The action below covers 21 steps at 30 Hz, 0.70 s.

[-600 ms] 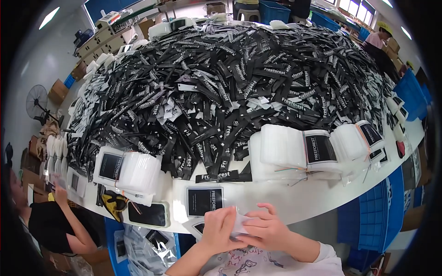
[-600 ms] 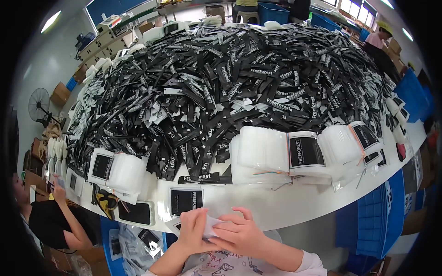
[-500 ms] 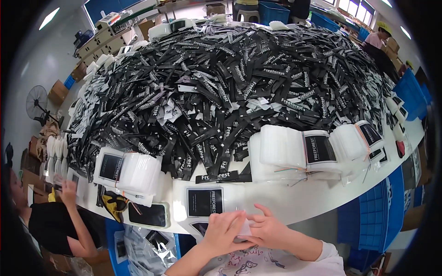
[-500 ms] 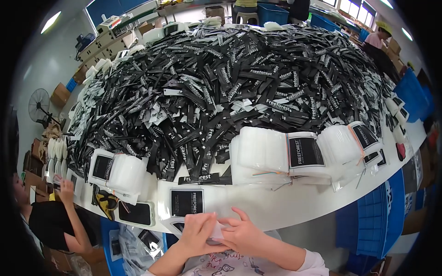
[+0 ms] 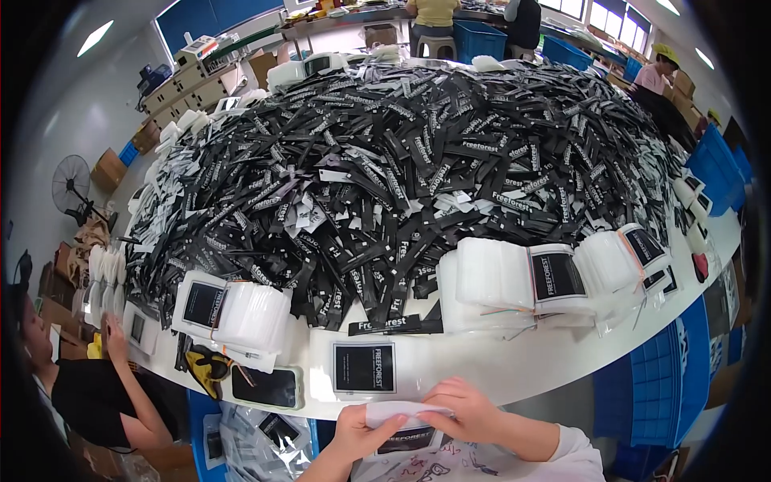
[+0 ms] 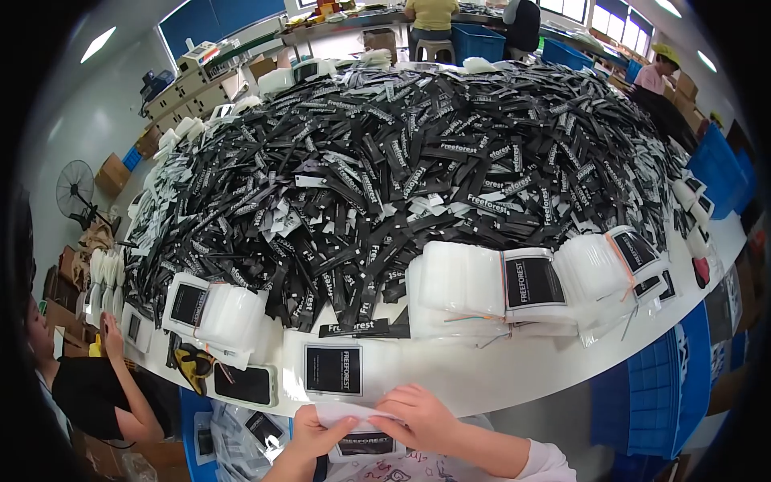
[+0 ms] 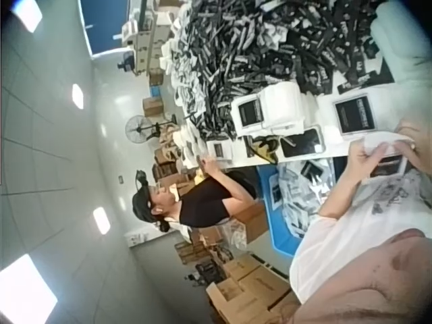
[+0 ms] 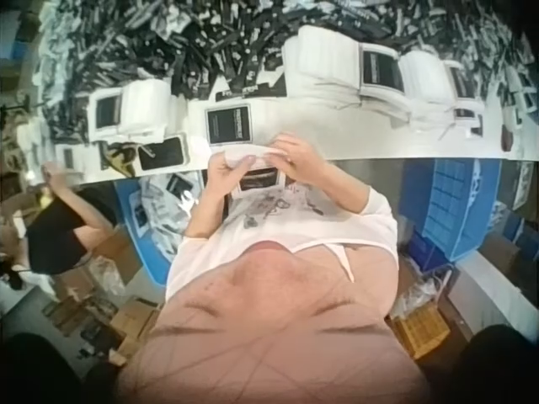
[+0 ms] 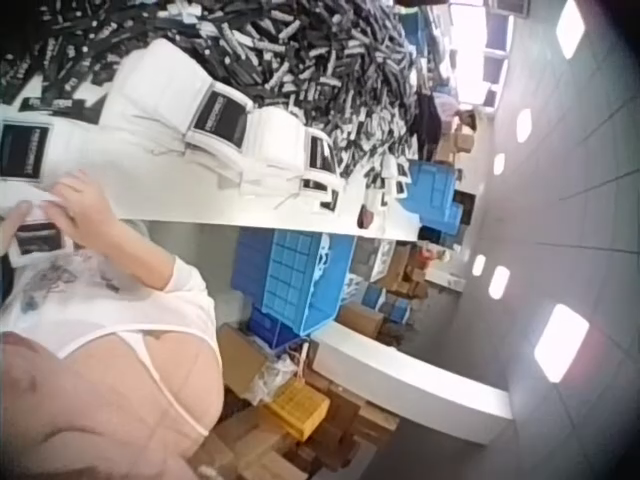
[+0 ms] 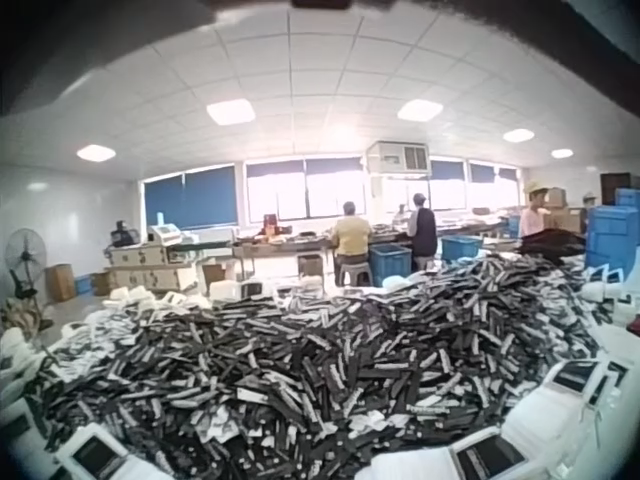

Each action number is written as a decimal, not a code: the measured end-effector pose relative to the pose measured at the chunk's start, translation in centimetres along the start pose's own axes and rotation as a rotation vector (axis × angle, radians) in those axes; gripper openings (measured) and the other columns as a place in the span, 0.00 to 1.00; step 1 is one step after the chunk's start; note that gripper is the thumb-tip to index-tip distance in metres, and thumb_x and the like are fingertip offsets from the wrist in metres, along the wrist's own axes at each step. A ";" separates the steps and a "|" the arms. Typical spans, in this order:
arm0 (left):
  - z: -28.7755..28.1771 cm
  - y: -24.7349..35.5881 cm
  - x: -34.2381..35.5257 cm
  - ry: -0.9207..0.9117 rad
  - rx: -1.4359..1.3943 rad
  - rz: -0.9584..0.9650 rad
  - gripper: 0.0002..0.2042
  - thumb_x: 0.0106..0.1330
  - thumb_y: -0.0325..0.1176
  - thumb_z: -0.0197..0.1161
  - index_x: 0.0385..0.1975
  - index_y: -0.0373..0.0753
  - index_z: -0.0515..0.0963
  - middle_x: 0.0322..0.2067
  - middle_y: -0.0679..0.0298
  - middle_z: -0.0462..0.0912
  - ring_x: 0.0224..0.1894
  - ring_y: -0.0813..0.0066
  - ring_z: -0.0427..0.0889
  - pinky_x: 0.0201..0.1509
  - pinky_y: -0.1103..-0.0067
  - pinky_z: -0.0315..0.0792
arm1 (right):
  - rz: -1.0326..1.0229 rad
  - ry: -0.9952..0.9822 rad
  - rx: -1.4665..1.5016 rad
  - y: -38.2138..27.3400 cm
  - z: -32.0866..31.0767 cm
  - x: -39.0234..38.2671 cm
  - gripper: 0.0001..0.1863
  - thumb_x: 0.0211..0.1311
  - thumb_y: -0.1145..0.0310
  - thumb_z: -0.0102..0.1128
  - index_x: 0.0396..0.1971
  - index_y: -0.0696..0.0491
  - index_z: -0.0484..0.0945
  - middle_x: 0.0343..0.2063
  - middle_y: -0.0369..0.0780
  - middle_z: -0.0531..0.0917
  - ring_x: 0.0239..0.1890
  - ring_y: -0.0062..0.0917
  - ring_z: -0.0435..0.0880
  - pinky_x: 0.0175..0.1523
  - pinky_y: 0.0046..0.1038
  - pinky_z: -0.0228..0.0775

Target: Packaging food sachets into clear plastic bags at a circular sorting station.

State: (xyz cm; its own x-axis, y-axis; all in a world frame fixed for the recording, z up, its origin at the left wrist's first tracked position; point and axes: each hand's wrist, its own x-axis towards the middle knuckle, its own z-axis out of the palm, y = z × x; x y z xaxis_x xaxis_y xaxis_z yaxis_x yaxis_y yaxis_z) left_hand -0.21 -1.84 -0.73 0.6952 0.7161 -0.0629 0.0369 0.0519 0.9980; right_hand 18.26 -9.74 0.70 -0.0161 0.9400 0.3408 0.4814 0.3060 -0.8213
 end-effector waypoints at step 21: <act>-12.9 -0.5 -8.4 0.308 0.509 -0.702 0.18 0.57 0.36 0.57 0.39 0.25 0.72 0.29 0.58 0.80 0.30 0.76 0.76 0.34 0.81 0.70 | 0.122 0.270 -0.994 21.4 -21.8 26.0 0.26 0.50 0.57 0.57 0.45 0.59 0.68 0.50 0.51 0.68 0.52 0.43 0.66 0.56 0.34 0.58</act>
State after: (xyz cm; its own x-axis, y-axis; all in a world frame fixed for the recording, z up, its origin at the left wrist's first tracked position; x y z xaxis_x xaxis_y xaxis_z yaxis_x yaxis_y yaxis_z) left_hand -15.38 1.08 -0.84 0.1746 0.7935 -0.5830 0.7403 0.2847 0.6091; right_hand 47.24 17.91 1.97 0.2192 0.8538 0.4723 0.9744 -0.1665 -0.1512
